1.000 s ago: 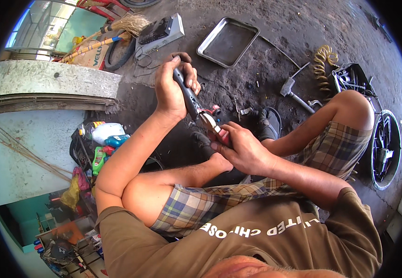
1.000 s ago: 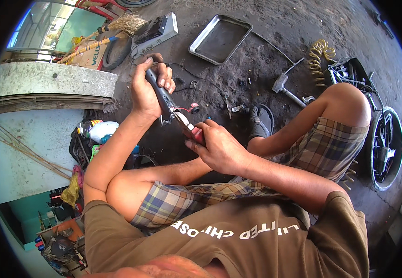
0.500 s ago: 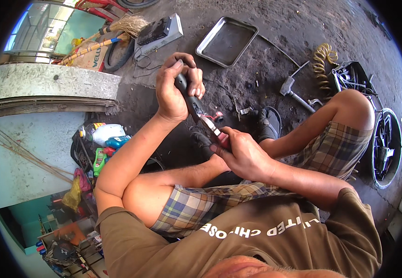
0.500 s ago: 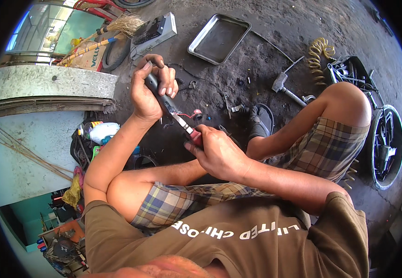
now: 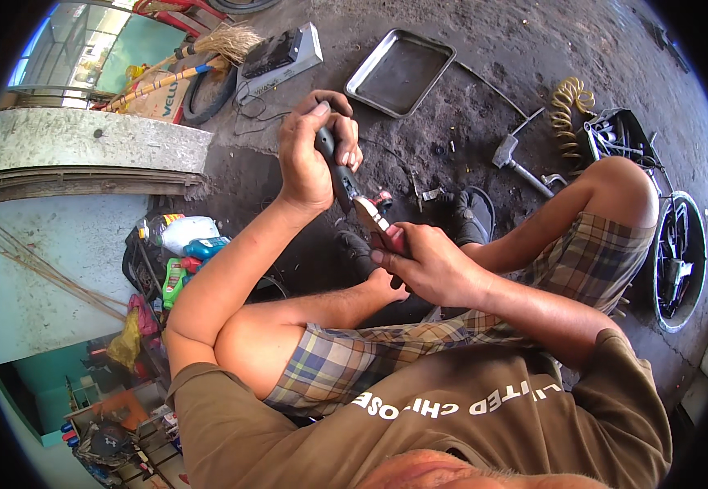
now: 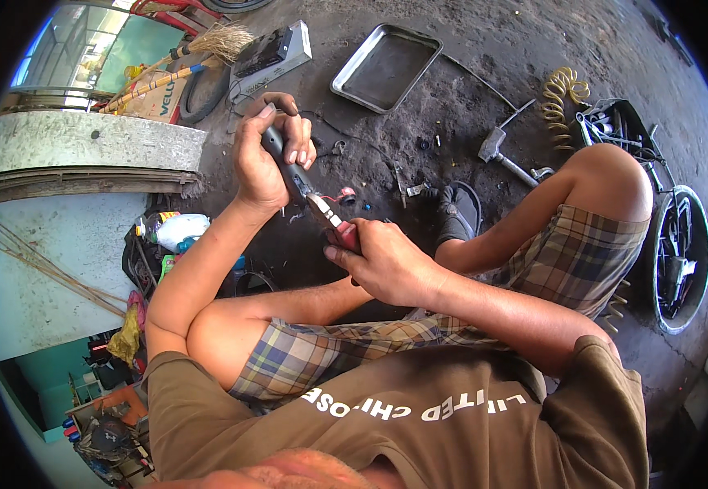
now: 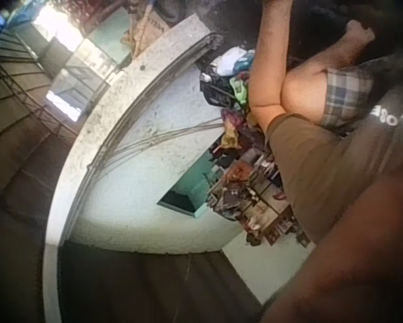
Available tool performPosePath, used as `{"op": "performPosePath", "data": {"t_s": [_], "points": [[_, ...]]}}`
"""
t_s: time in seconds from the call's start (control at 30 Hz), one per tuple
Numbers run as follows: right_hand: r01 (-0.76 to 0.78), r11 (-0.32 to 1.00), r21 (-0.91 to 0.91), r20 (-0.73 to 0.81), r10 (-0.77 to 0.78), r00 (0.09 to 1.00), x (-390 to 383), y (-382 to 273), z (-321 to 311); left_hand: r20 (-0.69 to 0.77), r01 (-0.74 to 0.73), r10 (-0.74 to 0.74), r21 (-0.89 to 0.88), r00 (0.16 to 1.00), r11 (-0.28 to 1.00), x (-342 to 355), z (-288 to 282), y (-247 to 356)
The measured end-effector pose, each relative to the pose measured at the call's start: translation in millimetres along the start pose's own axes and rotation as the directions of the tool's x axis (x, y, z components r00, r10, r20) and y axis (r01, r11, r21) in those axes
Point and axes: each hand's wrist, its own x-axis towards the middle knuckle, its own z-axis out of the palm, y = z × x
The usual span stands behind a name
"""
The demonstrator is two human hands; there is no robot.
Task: The person sits on the floor and uses pliers to strip the insulation from the ends of wires attached to a black cylindrical electronic component. They repeatedly adjust their grip and the position of the component while working on the wires.
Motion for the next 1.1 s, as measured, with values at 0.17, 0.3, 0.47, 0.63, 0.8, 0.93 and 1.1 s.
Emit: {"op": "performPosePath", "data": {"t_s": [0.17,0.3,0.47,0.63,0.8,0.93,1.1], "points": [[-0.183,0.964,0.194,0.126,0.161,0.979,2,-3,-2,-0.015,0.045,-0.044,0.031,0.999,0.999,0,5,-3],[-0.111,0.984,0.141,0.086,0.100,0.991,2,-1,-2,-0.062,0.074,-0.073,0.010,0.995,0.997,-1,8,-5],[-0.187,0.972,0.142,0.107,0.173,0.979,5,2,-5,-0.050,0.054,-0.044,0.233,0.998,0.971,-2,15,-6],[0.012,0.981,-0.191,0.011,-0.010,1.000,6,6,-13,-0.031,0.079,-0.073,0.346,0.997,0.935,0,15,-10],[0.141,0.974,-0.175,-0.134,-0.166,0.977,2,19,4,-0.003,0.093,-0.093,-0.072,0.996,0.993,0,-2,-14],[0.085,0.967,-0.239,-0.138,-0.120,0.983,-1,13,6,0.082,-0.016,0.022,-0.064,0.996,0.998,-4,-2,-11],[0.138,0.912,-0.386,-0.215,-0.234,0.948,-4,20,13,0.049,-0.076,0.073,0.065,0.996,0.995,-6,7,-8]]}}
